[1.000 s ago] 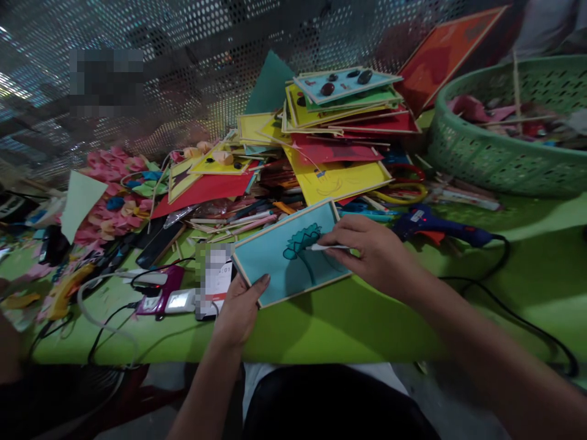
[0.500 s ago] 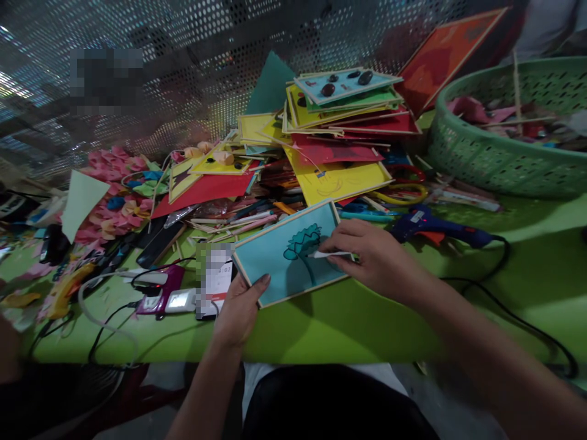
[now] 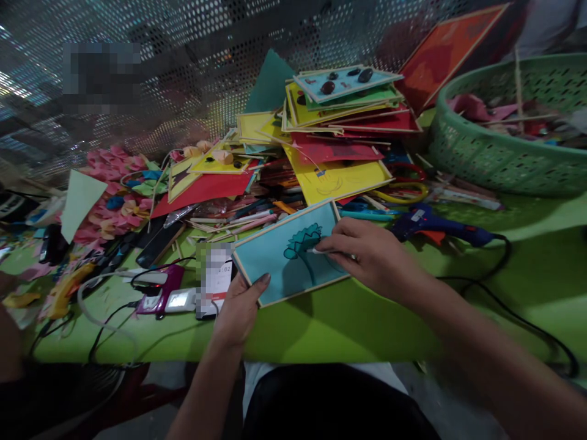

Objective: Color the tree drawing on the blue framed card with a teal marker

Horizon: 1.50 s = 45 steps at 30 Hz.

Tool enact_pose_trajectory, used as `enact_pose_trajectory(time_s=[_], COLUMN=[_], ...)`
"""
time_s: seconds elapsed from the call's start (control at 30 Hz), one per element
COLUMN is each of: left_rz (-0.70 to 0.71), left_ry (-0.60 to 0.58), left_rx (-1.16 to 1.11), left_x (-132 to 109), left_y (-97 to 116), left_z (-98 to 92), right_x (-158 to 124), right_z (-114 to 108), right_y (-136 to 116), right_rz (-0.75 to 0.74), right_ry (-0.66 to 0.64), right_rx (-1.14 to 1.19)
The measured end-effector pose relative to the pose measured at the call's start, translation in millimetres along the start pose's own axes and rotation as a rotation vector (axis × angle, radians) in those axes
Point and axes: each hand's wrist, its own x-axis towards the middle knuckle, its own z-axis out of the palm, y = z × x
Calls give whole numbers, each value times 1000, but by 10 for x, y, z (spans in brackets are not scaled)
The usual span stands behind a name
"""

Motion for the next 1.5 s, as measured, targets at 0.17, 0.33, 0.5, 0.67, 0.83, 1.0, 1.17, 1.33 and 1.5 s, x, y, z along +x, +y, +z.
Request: enact_pose_trajectory(time_s=[0.17,0.33,0.5,0.67,0.83,1.0,1.17,1.33,1.5], left_rz=[-12,-18,-25,-21,-31,-26,-28,-24,-21], left_ry=[5,34,21,25,36,35,25,38,29], left_rx=[-9,-11,-7,-16,-20,-18,-32,-13,0], left_x=[-1,0,-12,-11,-7,-2,-3,-3,-2], left_y=[-3,8,44,33,16,-13,-20,-11,-6], left_z=[3,25,41,36,24,5,10,17,10], right_x=[10,24,10,-7,3,-1,-23,-7,-12], right_z=[13,7,-7,1,-6,-6,-5,-19,-8], right_y=[7,2,14,35,16,30,56,28,48], right_rz=[23,19,19,11,5,24,-27,36,28], right_ry=[6,-11,-31,-71,-88,-59,-114,-32,-77], right_rx=[58,73,86,93,116,95,119,79,90])
